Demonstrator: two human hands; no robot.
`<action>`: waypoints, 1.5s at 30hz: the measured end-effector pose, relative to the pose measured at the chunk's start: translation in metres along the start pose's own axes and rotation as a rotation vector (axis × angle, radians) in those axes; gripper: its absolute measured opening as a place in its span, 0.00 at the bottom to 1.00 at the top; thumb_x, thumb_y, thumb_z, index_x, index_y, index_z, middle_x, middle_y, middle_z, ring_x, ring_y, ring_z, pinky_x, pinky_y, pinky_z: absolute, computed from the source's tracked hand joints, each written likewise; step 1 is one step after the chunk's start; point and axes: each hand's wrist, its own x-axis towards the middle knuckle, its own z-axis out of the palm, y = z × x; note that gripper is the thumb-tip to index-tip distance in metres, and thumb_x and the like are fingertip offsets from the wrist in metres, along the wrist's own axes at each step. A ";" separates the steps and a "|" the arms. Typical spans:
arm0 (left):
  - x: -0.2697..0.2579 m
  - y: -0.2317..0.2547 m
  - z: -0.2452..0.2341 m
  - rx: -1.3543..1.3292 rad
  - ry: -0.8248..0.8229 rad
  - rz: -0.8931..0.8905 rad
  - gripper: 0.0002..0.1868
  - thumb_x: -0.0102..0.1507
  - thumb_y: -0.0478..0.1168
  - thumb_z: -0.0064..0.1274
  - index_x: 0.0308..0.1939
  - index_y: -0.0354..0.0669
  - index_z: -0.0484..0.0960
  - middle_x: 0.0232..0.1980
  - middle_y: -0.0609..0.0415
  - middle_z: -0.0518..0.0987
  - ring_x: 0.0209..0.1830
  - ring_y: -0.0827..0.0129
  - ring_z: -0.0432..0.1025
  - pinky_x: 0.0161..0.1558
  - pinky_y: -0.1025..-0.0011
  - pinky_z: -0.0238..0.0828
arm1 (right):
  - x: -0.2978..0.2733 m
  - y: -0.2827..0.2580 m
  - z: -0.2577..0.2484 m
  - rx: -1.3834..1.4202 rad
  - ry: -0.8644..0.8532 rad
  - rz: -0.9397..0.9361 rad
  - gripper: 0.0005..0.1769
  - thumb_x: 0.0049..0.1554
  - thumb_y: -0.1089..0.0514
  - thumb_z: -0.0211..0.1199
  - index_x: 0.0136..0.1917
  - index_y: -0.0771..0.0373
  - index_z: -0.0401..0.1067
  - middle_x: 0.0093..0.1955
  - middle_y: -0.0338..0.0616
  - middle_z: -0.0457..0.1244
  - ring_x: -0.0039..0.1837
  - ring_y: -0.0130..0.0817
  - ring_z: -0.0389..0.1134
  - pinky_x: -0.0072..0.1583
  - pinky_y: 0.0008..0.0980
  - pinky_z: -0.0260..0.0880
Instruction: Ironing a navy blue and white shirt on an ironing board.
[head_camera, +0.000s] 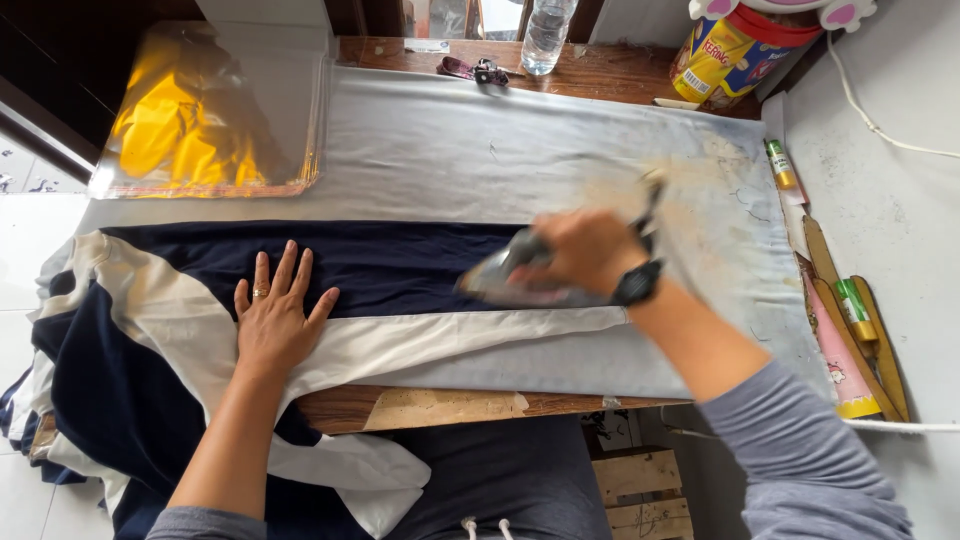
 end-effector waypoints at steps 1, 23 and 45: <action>-0.001 0.001 -0.002 -0.001 -0.001 -0.002 0.43 0.68 0.75 0.24 0.82 0.62 0.50 0.86 0.63 0.43 0.85 0.53 0.35 0.76 0.42 0.32 | -0.003 -0.013 0.028 0.001 -0.002 -0.002 0.41 0.45 0.15 0.57 0.45 0.54 0.71 0.38 0.45 0.70 0.45 0.49 0.75 0.50 0.47 0.75; -0.002 -0.001 0.004 -0.028 0.027 -0.012 0.43 0.67 0.75 0.27 0.81 0.67 0.50 0.86 0.65 0.43 0.85 0.53 0.35 0.75 0.42 0.31 | -0.037 0.040 0.036 -0.038 -0.138 0.476 0.48 0.50 0.10 0.47 0.49 0.56 0.71 0.42 0.52 0.71 0.49 0.52 0.75 0.51 0.49 0.75; 0.002 -0.015 0.001 0.036 0.001 0.027 0.43 0.66 0.76 0.25 0.82 0.70 0.48 0.86 0.69 0.43 0.85 0.58 0.36 0.76 0.47 0.35 | -0.014 0.057 0.050 -0.027 -0.206 0.461 0.48 0.42 0.07 0.50 0.50 0.48 0.74 0.45 0.44 0.73 0.53 0.47 0.75 0.54 0.45 0.74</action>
